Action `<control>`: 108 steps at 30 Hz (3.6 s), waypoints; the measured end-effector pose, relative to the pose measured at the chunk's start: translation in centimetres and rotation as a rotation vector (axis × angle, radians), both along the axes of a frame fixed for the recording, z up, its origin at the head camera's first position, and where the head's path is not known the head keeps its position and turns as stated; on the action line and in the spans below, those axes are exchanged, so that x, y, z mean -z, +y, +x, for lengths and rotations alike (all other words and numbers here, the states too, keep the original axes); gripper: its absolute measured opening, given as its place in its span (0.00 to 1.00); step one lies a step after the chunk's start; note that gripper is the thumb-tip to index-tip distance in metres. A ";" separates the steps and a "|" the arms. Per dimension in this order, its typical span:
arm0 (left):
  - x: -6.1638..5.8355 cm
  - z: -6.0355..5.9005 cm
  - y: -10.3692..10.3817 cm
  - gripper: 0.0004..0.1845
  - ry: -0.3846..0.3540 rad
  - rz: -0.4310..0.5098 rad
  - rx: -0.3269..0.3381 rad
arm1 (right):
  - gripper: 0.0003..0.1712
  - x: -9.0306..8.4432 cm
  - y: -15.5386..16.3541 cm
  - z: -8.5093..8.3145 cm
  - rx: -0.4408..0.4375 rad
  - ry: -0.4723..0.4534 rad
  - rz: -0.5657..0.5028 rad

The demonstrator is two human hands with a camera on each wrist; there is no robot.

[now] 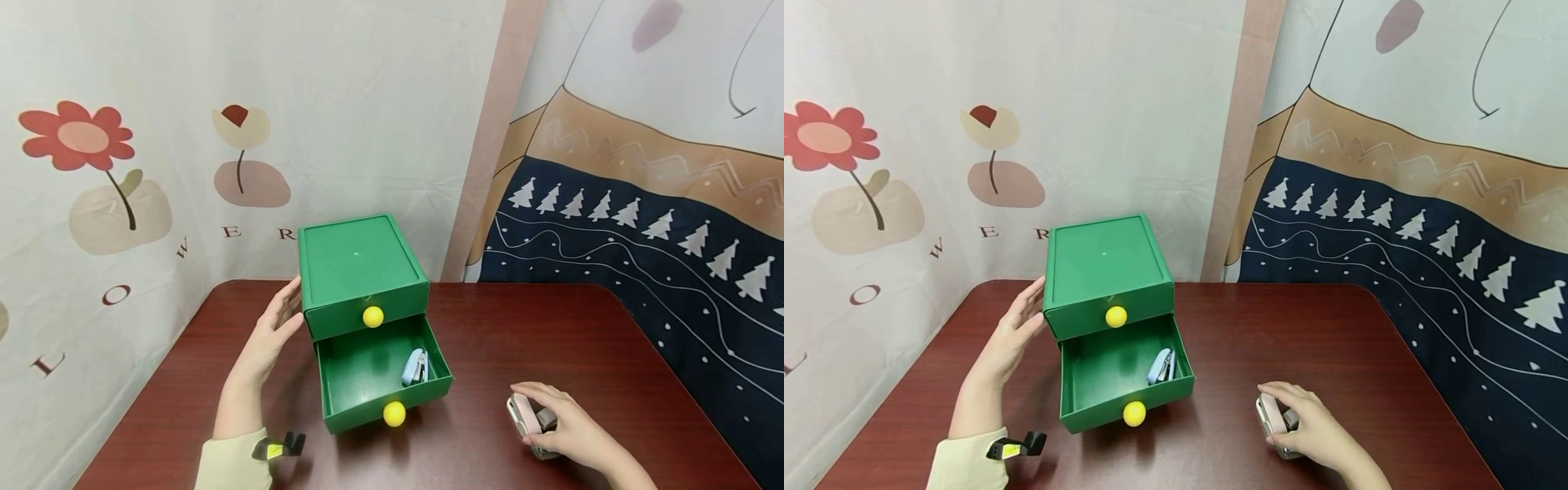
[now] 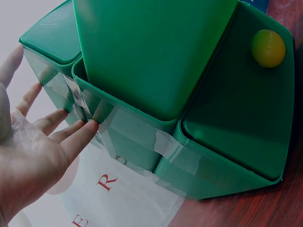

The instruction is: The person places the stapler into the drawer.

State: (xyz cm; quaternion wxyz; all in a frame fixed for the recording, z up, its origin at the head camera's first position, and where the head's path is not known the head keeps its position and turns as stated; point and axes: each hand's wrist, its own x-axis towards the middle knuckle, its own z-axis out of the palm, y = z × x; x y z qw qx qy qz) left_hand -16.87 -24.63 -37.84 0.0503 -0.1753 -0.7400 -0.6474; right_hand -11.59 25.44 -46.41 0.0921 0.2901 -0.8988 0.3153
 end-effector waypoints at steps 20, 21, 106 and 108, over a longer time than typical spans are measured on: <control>0.2 -0.1 0.0 0.32 0.015 0.027 0.003 | 0.44 0.1 -0.6 0.1 0.059 -0.211 0.073; 0.2 -0.1 0.0 0.32 0.014 0.025 0.002 | 0.44 0.1 -0.6 0.0 0.062 -0.217 0.076; 0.1 -0.1 0.1 0.31 0.021 0.010 0.005 | 0.42 -9.2 -13.8 -3.3 -0.244 0.151 -0.286; 0.1 -0.1 0.1 0.32 0.024 0.008 0.008 | 0.41 -9.0 -14.4 -3.5 -0.255 0.136 -0.298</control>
